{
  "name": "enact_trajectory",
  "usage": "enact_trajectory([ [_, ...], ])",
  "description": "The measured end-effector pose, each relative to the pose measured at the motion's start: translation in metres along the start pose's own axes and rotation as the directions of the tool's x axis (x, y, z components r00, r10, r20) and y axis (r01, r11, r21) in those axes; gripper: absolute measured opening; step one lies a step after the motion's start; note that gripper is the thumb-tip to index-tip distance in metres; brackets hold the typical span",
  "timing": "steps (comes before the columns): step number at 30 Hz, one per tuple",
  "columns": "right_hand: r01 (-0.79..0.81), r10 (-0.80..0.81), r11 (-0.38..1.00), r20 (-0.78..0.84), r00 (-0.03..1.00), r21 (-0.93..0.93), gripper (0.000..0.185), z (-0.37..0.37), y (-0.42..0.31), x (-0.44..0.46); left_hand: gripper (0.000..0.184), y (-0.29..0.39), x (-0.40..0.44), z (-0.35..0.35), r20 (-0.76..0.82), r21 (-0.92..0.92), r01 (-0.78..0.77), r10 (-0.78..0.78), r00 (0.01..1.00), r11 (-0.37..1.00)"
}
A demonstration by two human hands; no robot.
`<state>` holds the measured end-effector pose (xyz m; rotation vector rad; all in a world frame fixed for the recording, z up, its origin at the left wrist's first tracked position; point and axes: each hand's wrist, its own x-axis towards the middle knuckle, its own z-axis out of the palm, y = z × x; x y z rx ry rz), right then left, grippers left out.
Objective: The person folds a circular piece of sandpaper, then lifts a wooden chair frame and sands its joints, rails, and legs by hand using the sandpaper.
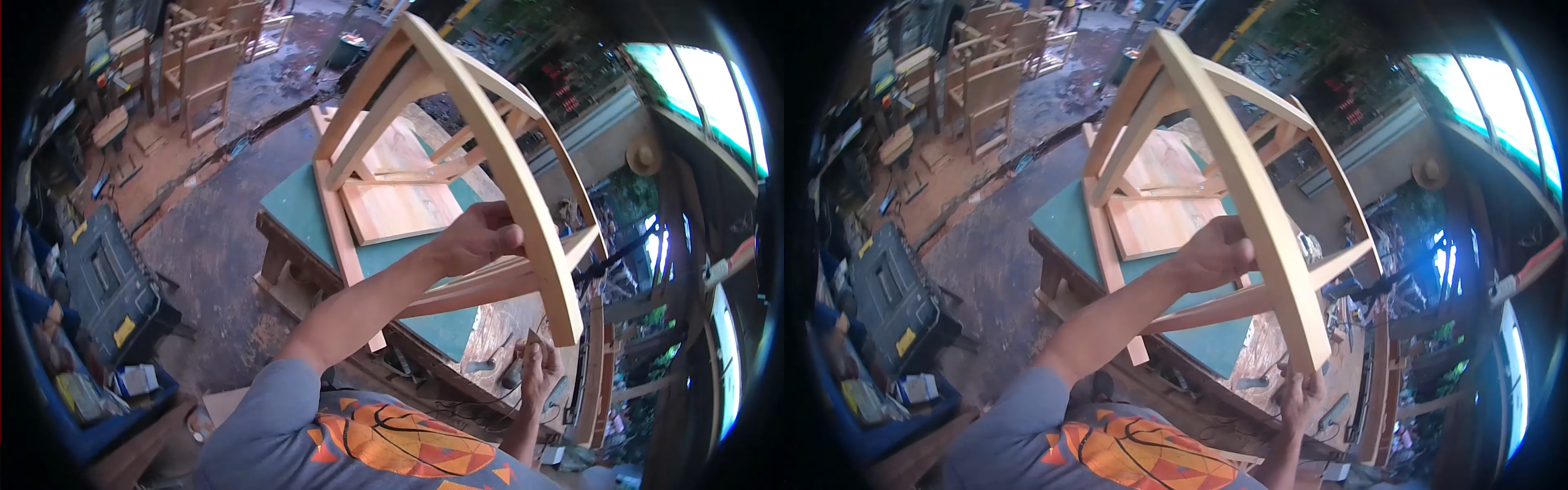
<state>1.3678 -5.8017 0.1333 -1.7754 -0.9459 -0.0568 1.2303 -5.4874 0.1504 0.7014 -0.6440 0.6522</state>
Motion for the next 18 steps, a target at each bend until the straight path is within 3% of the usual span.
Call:
enact_trajectory([
  [2, -0.056, 0.056, 0.998, 0.064, 0.996, 0.003, 0.021, -0.009, -0.007, -0.001, 0.051, 0.001, -0.002, 0.000, -0.074, 0.039, 0.009, -0.006, 0.997, 0.999],
  [3, -0.078, 0.077, 0.997, 0.029, 0.997, 0.022, 0.019, -0.010, -0.009, -0.002, 0.051, 0.002, -0.003, -0.001, -0.055, 0.038, 0.038, -0.036, 0.998, 0.999],
  [5, -0.076, 0.077, 0.996, -0.022, 0.997, 0.045, 0.020, -0.008, -0.007, -0.004, 0.048, 0.002, -0.010, -0.005, -0.127, 0.208, 0.021, 0.006, 0.992, 0.978],
  [6, -0.067, 0.070, 0.996, -0.043, 0.997, 0.050, 0.020, -0.008, -0.006, -0.006, 0.038, -0.001, -0.017, -0.007, -0.102, 0.146, -0.030, 0.045, 0.994, 0.989],
  [8, -0.117, 0.121, 0.983, -0.019, 0.993, 0.138, 0.023, 0.000, -0.001, -0.012, 0.036, 0.005, -0.039, -0.007, -0.200, 0.367, 0.163, -0.094, 0.975, 0.916],
  [10, -0.233, 0.233, 0.967, 0.010, 0.972, 0.102, 0.024, 0.022, 0.012, -0.023, 0.041, 0.002, -0.064, 0.006, -0.257, 0.515, 0.174, -0.042, 0.965, 0.839],
  [12, -0.330, 0.315, 0.940, 0.152, 0.937, 0.084, 0.023, 0.059, -0.001, -0.032, 0.048, 0.000, -0.089, 0.018, -0.240, 0.493, 0.169, -0.053, 0.969, 0.853],
  [14, -0.175, 0.140, 0.979, 0.283, 0.949, 0.102, 0.030, 0.093, 0.028, -0.039, 0.056, -0.006, -0.102, 0.026, -0.239, 0.491, 0.150, -0.033, 0.971, 0.858],
  [16, -0.164, 0.125, 0.980, 0.287, 0.950, 0.116, 0.030, 0.118, 0.019, -0.035, 0.072, -0.013, -0.110, 0.030, -0.287, 0.559, 0.159, 0.010, 0.958, 0.814],
  [18, -0.130, 0.078, 0.979, 0.300, 0.951, 0.155, 0.022, 0.130, 0.018, -0.033, 0.078, -0.010, -0.114, 0.031, -0.358, 0.564, 0.280, -0.076, 0.931, 0.777],
])
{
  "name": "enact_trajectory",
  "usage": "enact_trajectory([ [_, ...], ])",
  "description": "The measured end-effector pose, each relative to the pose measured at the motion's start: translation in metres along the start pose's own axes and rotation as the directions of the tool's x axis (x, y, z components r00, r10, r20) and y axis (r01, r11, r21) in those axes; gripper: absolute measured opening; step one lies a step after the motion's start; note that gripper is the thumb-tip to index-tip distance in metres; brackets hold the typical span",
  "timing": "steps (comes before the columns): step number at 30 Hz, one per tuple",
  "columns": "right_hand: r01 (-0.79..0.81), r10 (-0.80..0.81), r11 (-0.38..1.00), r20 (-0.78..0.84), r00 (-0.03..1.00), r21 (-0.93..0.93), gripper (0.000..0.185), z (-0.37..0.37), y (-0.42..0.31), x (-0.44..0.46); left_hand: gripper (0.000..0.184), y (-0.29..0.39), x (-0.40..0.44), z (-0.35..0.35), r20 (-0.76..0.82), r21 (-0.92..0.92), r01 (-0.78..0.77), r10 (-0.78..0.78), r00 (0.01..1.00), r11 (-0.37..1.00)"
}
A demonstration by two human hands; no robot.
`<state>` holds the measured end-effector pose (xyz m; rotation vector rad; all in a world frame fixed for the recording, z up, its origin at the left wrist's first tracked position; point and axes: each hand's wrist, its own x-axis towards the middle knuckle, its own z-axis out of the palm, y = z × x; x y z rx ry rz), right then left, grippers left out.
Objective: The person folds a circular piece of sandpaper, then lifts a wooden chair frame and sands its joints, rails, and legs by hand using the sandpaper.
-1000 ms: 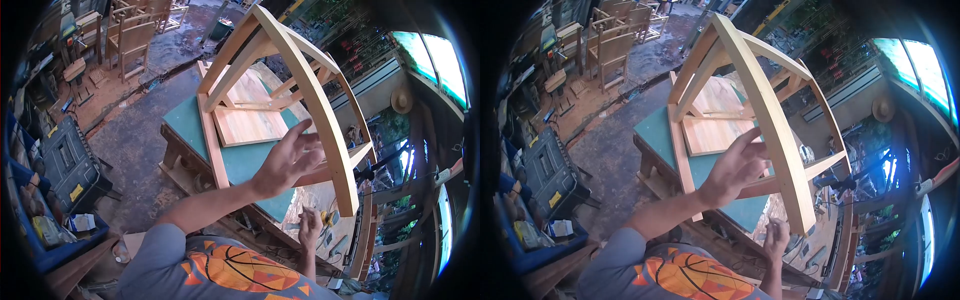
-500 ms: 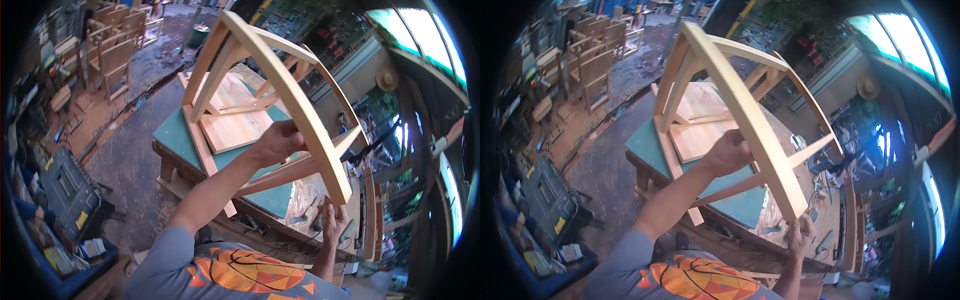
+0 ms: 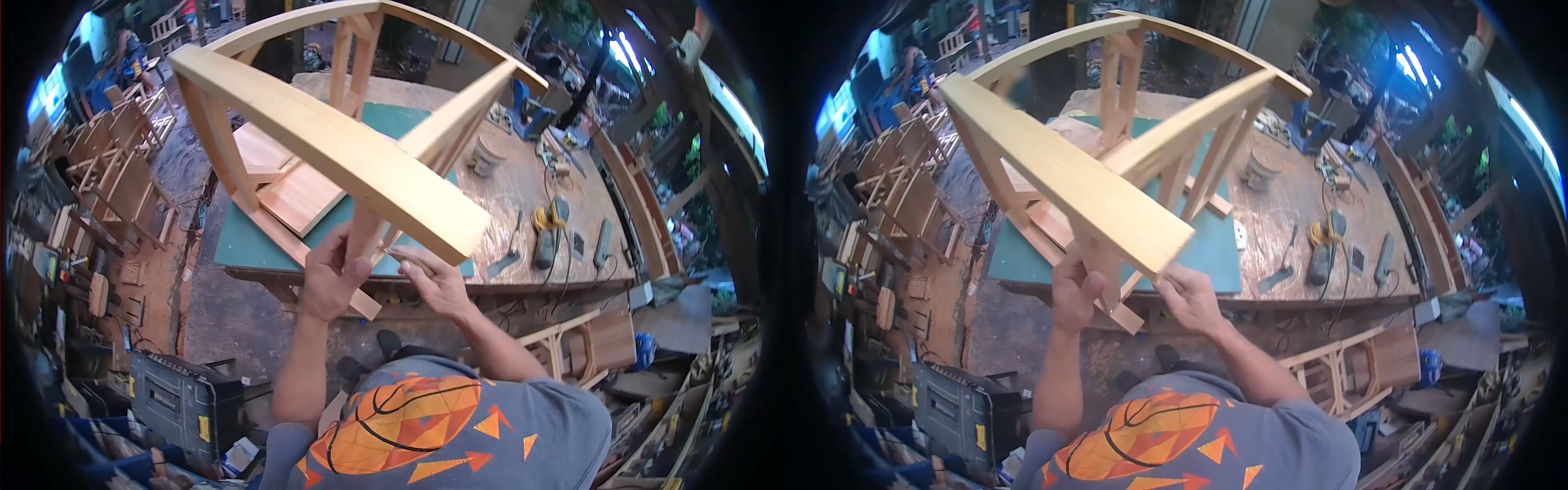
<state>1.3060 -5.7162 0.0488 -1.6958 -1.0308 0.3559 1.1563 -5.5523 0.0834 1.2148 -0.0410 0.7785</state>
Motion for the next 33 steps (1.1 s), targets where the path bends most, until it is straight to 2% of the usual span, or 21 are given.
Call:
enact_trajectory([
  [2, -0.008, 0.014, 0.994, -0.053, 0.998, 0.111, 0.024, -0.003, -0.001, 0.006, 0.078, -0.013, 0.001, -0.012, 0.017, 0.015, 0.062, -0.062, 0.998, 0.998],
  [3, -0.002, 0.010, 0.995, -0.072, 0.997, 0.104, 0.026, -0.009, -0.001, 0.009, 0.079, -0.019, -0.003, -0.019, 0.008, 0.051, 0.119, -0.120, 0.993, 0.992],
  [6, -0.032, 0.078, 0.972, -0.195, 0.978, 0.231, 0.027, -0.023, 0.013, 0.015, 0.082, -0.049, -0.015, -0.031, -0.008, 0.089, 0.108, -0.108, 0.994, 0.990],
  [7, -0.038, 0.088, 0.968, -0.191, 0.978, 0.247, 0.027, -0.028, 0.018, 0.015, 0.090, -0.063, -0.028, -0.043, -0.009, 0.227, 0.141, -0.143, 0.990, 0.964],
  [8, -0.055, 0.110, 0.965, -0.208, 0.972, 0.256, 0.028, -0.034, 0.024, 0.016, 0.090, -0.078, -0.036, -0.049, -0.013, 0.243, 0.150, -0.151, 0.988, 0.958],
  [10, -0.076, 0.141, 0.956, -0.218, 0.966, 0.283, 0.028, -0.045, 0.035, 0.021, 0.091, -0.113, -0.053, -0.064, -0.102, 0.098, 0.127, -0.117, 0.988, 0.987],
  [12, -0.086, 0.152, 0.961, -0.243, 0.958, 0.263, 0.029, -0.056, 0.045, 0.023, 0.087, -0.138, -0.071, -0.073, -0.377, 0.080, 0.275, -0.227, 0.898, 0.958],
  [13, -0.106, 0.152, 0.974, -0.231, 0.961, 0.200, 0.029, -0.064, 0.054, 0.025, 0.084, -0.131, -0.070, -0.064, -0.402, 0.036, 0.279, -0.242, 0.883, 0.960],
  [16, -0.117, 0.153, 0.979, -0.217, 0.964, 0.168, 0.028, -0.083, 0.087, 0.037, 0.075, -0.132, -0.064, -0.052, -0.381, 0.053, 0.200, -0.166, 0.910, 0.978],
  [17, -0.182, 0.212, 0.966, -0.162, 0.964, 0.181, 0.028, -0.092, 0.091, 0.041, 0.071, -0.140, -0.066, -0.051, -0.462, 0.044, 0.212, -0.168, 0.871, 0.976],
  [19, -0.199, 0.218, 0.958, -0.073, 0.973, 0.208, 0.028, -0.101, 0.108, 0.052, 0.059, -0.147, -0.073, -0.059, -0.417, 0.124, 0.237, -0.166, 0.893, 0.963],
  [21, -0.216, 0.218, 0.946, 0.019, 0.976, 0.244, 0.028, -0.104, 0.125, 0.059, 0.061, -0.148, -0.069, -0.051, -0.470, 0.056, 0.195, -0.146, 0.870, 0.979],
  [22, -0.182, 0.170, 0.959, 0.072, 0.983, 0.215, 0.028, -0.107, 0.133, 0.062, 0.061, -0.139, -0.066, -0.044, -0.518, 0.081, 0.217, -0.145, 0.843, 0.973],
  [24, -0.156, 0.124, 0.965, 0.158, 0.980, 0.213, 0.029, -0.108, 0.142, 0.068, 0.070, -0.110, -0.046, -0.020, -0.481, 0.095, 0.148, -0.085, 0.872, 0.984],
  [25, -0.151, 0.115, 0.965, 0.169, 0.979, 0.216, 0.029, -0.108, 0.145, 0.071, 0.070, -0.095, -0.036, -0.011, -0.512, 0.116, 0.165, -0.083, 0.855, 0.979],
  [27, -0.168, 0.118, 0.956, 0.210, 0.971, 0.239, 0.029, -0.104, 0.153, 0.073, 0.075, -0.064, -0.020, 0.007, -0.505, 0.270, 0.099, 0.054, 0.862, 0.958],
  [28, -0.161, 0.105, 0.951, 0.212, 0.972, 0.265, 0.029, -0.101, 0.156, 0.076, 0.075, -0.054, -0.012, 0.014, -0.523, 0.289, 0.118, 0.053, 0.851, 0.950],
  [30, -0.161, 0.093, 0.940, 0.230, 0.969, 0.301, 0.028, -0.092, 0.164, 0.081, 0.080, -0.042, 0.001, 0.023, -0.444, 0.287, 0.029, 0.107, 0.890, 0.957],
  [31, -0.100, 0.028, 0.950, 0.241, 0.970, 0.295, 0.028, -0.085, 0.171, 0.080, 0.093, -0.044, 0.001, 0.024, -0.481, 0.222, 0.049, 0.065, 0.874, 0.974],
  [32, -0.040, -0.036, 0.957, 0.252, 0.967, 0.288, 0.028, -0.081, 0.175, 0.078, 0.093, -0.050, -0.002, 0.022, -0.498, 0.229, 0.060, 0.064, 0.865, 0.972],
  [33, -0.051, -0.032, 0.954, 0.271, 0.962, 0.295, 0.028, -0.079, 0.176, 0.077, 0.099, -0.060, -0.009, 0.017, -0.549, 0.149, 0.103, -0.004, 0.836, 0.984],
])
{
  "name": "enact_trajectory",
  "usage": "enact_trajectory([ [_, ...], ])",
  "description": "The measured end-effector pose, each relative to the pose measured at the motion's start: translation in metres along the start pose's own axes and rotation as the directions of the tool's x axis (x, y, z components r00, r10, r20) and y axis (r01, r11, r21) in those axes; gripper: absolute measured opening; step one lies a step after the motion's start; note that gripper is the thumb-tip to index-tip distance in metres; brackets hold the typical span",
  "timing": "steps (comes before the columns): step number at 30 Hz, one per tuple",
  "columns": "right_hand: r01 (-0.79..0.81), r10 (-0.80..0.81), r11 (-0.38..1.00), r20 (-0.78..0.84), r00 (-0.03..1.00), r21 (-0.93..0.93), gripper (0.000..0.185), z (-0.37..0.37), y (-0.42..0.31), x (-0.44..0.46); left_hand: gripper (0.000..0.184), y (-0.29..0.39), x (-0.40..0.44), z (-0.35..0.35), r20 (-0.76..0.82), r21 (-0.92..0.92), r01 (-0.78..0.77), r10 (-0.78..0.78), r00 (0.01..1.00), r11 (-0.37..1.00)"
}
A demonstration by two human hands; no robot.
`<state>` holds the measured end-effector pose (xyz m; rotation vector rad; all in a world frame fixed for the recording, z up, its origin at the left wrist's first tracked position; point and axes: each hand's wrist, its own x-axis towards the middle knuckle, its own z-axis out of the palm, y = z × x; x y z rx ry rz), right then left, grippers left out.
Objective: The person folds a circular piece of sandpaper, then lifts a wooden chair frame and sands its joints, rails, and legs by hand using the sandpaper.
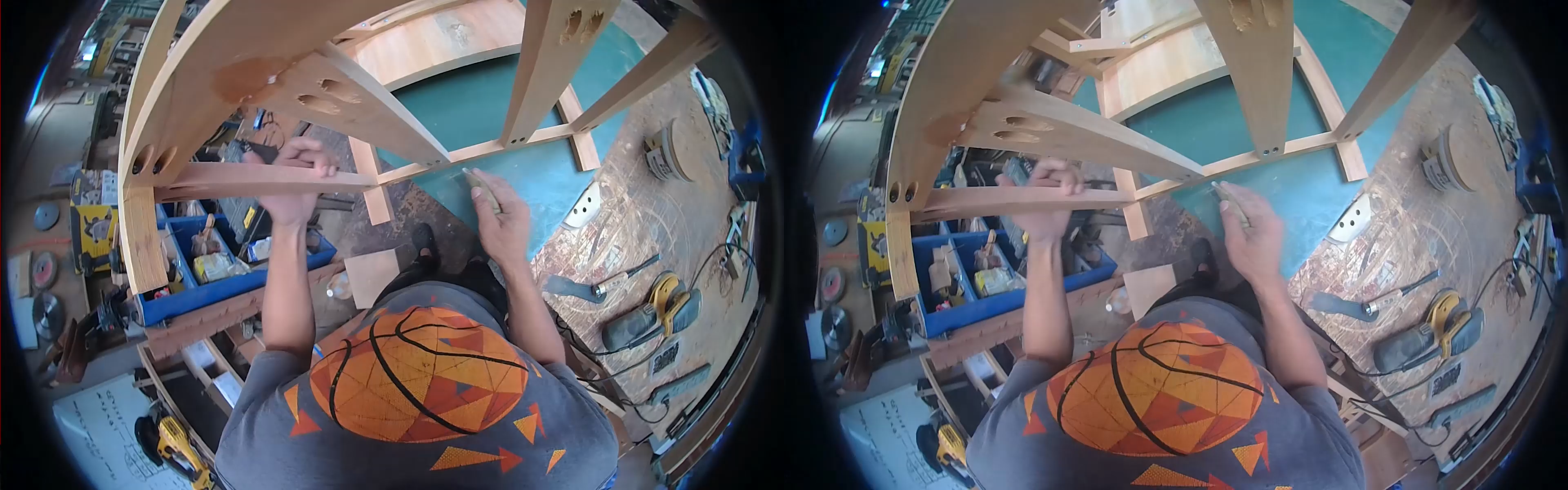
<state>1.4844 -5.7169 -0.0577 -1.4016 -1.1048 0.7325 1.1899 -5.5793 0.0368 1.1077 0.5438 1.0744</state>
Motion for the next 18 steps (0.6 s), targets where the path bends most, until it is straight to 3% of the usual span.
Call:
enact_trajectory([
  [2, 0.040, -0.036, 0.999, 0.112, 0.993, -0.033, 0.025, 0.005, 0.000, 0.000, 0.105, -0.024, -0.004, -0.007, -0.087, -0.073, 0.101, -0.107, 0.990, 0.992],
  [6, 0.065, -0.058, 0.997, 0.158, 0.986, -0.038, 0.024, 0.023, 0.007, -0.009, 0.104, -0.037, -0.006, -0.009, -0.101, -0.069, 0.068, -0.075, 0.992, 0.995],
  [8, 0.301, -0.272, 0.917, 0.143, 0.952, -0.260, 0.028, 0.036, 0.007, -0.010, 0.103, -0.036, -0.006, -0.010, -0.111, -0.041, 0.056, -0.060, 0.992, 0.998],
  [9, 0.303, -0.272, 0.915, 0.147, 0.951, -0.265, 0.028, 0.043, 0.005, -0.010, 0.103, -0.036, -0.007, -0.009, -0.112, -0.048, 0.053, -0.058, 0.992, 0.997],
  [11, 0.460, -0.440, 0.812, 0.142, 0.887, -0.359, 0.034, 0.059, 0.000, -0.008, 0.096, -0.036, -0.008, -0.005, -0.158, -0.036, 0.058, -0.063, 0.986, 0.998],
  [14, 0.510, -0.509, 0.733, 0.134, 0.850, -0.451, 0.041, 0.082, 0.001, -0.005, 0.096, -0.036, -0.011, -0.004, -0.205, -0.035, 0.073, -0.079, 0.976, 0.997],
  [17, 0.471, -0.507, 0.698, 0.092, 0.857, -0.539, 0.043, 0.097, 0.003, -0.003, 0.095, -0.038, -0.012, -0.012, -0.144, -0.042, 0.086, -0.091, 0.985, 0.995],
  [18, 0.453, -0.511, 0.691, 0.062, 0.857, -0.563, 0.043, 0.101, 0.005, -0.003, 0.090, -0.040, -0.013, -0.023, -0.040, -0.060, 0.062, -0.065, 0.997, 0.996],
])
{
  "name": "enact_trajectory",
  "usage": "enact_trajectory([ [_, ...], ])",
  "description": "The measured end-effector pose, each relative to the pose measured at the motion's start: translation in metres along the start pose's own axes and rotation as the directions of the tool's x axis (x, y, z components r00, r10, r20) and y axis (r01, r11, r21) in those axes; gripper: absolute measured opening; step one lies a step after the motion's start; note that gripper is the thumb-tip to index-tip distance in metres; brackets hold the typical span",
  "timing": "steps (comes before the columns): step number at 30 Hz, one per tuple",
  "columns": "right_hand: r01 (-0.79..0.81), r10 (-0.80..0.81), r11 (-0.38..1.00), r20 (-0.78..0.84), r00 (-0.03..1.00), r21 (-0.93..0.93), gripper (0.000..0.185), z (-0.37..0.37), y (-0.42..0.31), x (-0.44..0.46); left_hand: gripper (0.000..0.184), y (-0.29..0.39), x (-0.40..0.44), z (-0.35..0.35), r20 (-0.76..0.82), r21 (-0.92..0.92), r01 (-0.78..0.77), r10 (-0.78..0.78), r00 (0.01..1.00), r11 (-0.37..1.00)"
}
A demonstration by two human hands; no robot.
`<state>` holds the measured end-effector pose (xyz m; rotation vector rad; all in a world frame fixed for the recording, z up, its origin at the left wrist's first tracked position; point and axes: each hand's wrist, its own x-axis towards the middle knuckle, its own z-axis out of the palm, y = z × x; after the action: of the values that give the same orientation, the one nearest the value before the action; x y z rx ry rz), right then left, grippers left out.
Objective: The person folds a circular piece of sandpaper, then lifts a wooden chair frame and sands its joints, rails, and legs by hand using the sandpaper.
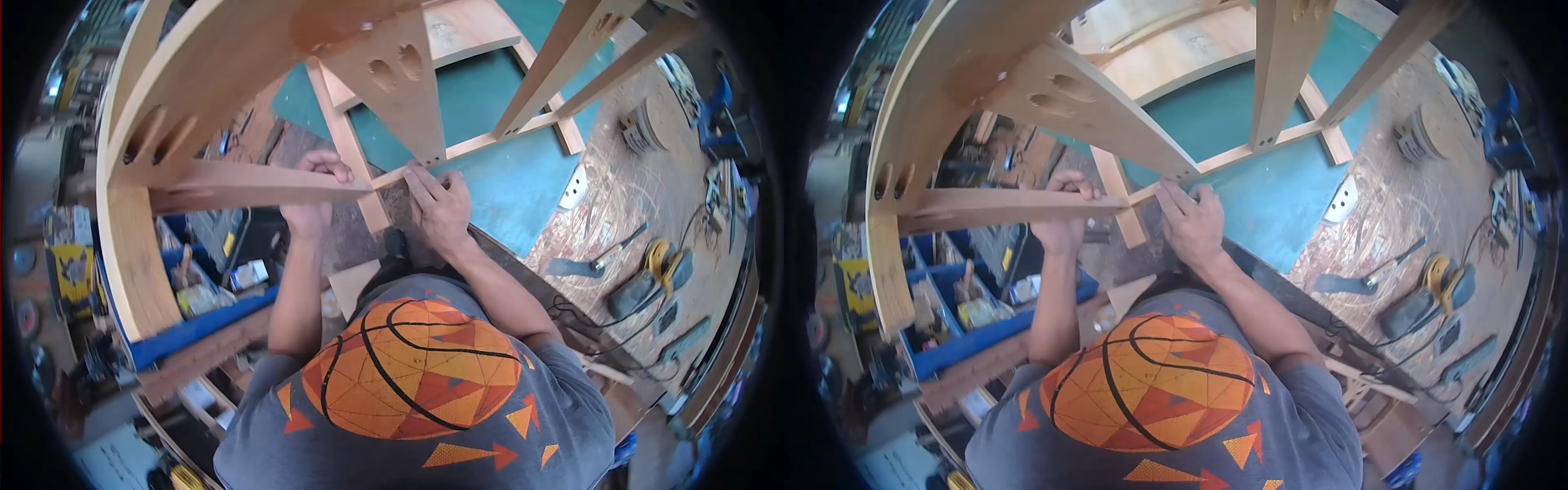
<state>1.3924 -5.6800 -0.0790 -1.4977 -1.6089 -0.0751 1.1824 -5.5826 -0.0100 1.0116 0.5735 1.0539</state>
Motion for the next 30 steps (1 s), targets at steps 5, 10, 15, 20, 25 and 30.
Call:
enact_trajectory([
  [5, -0.164, 0.166, 0.986, -0.078, 0.983, 0.024, 0.035, 0.018, -0.033, -0.002, 0.078, 0.048, 0.018, -0.003, 0.271, 0.045, -0.117, 0.100, 0.957, 0.992],
  [10, -0.210, 0.252, 0.963, -0.286, 0.925, 0.169, 0.033, 0.040, -0.062, -0.014, 0.050, 0.125, 0.091, -0.001, 0.538, 0.152, -0.519, 0.370, 0.757, 0.841],
  [15, -0.222, 0.295, 0.953, -0.449, 0.844, 0.208, 0.026, 0.049, -0.071, -0.040, 0.045, 0.172, 0.130, 0.046, 0.661, 0.170, -0.494, 0.274, 0.699, 0.853],
  [20, -0.354, 0.358, 0.930, -0.486, 0.798, 0.104, 0.026, 0.021, -0.097, -0.085, 0.042, 0.175, 0.149, 0.084, 0.721, 0.132, -0.318, 0.129, 0.680, 0.939],
  [25, -0.480, 0.425, 0.877, -0.492, 0.760, 0.016, 0.025, -0.021, -0.123, -0.112, 0.038, 0.202, 0.169, 0.105, 0.730, 0.239, 0.043, -0.209, 0.651, 0.970],
  [30, -0.518, 0.449, 0.855, -0.517, 0.729, 0.012, 0.025, -0.048, -0.144, -0.104, 0.040, 0.206, 0.186, 0.109, 0.751, 0.270, 0.023, -0.225, 0.621, 0.963],
])
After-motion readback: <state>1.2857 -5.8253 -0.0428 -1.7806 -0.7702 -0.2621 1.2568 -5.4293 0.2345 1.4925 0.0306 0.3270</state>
